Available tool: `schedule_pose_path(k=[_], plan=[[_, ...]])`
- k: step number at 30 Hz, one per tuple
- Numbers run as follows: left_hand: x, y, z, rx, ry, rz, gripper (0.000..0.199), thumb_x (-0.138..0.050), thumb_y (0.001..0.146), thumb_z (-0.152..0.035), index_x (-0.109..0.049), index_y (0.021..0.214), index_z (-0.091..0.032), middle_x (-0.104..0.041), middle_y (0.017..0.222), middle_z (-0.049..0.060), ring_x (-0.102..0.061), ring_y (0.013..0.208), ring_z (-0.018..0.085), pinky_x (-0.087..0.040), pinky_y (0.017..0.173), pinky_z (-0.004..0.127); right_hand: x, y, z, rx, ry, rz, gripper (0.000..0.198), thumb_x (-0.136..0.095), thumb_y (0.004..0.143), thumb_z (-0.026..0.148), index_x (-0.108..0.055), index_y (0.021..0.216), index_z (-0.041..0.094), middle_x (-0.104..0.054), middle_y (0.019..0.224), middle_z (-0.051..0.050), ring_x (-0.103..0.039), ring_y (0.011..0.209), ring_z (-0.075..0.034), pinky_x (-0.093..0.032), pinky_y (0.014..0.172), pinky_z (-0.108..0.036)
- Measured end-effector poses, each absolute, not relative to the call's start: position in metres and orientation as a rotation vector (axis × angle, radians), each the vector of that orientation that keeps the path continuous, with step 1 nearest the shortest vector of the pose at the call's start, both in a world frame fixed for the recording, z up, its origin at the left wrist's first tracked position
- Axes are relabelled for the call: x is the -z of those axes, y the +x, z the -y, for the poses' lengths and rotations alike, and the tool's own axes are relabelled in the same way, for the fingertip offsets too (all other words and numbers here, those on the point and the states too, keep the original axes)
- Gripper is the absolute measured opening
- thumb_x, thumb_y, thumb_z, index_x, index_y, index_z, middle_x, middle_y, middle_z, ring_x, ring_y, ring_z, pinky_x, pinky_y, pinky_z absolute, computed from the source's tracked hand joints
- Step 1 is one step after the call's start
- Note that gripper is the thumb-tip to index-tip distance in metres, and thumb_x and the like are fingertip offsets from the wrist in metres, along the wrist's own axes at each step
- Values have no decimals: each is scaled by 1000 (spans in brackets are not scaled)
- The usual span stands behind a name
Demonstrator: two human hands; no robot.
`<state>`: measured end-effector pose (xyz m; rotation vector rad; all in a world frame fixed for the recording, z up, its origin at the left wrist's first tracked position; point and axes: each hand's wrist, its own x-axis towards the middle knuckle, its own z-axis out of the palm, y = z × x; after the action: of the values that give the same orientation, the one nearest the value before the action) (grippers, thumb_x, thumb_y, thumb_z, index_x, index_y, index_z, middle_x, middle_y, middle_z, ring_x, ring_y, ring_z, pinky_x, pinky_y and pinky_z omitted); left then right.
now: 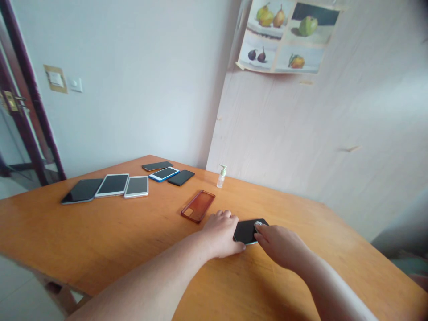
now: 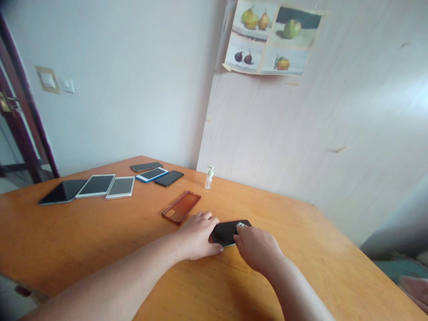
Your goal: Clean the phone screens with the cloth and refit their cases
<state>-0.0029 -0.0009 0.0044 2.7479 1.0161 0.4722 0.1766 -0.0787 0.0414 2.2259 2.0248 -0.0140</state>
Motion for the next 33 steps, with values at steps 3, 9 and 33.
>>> schedule_pose_path(k=[3, 9, 33], plan=[[-3, -3, 1, -485, 2751, -1020, 51, -64, 68, -62, -58, 98, -22, -59, 106, 11, -57, 101, 31, -48, 84, 41, -43, 165, 83, 43, 2153, -2136, 27, -38, 94, 31, -61, 98, 19, -71, 94, -12, -68, 82, -25, -37, 62, -30], [-3, -2, 1, -470, 2766, -1031, 50, -63, 69, -62, -58, 99, -22, -59, 107, 12, -57, 103, 32, -49, 84, 42, -47, 156, 92, 148, 2046, -2357, 31, -37, 95, 32, -64, 108, 22, -71, 101, -10, -67, 92, -23, -41, 71, -29], [-7, -4, 3, -413, 2762, -1026, 49, -62, 71, -62, -59, 99, -22, -59, 110, 12, -56, 105, 32, -48, 85, 42, -47, 170, 87, 50, 2171, -2128, 34, -41, 93, 42, -67, 101, 21, -72, 91, -11, -67, 84, -27, -34, 61, -30]])
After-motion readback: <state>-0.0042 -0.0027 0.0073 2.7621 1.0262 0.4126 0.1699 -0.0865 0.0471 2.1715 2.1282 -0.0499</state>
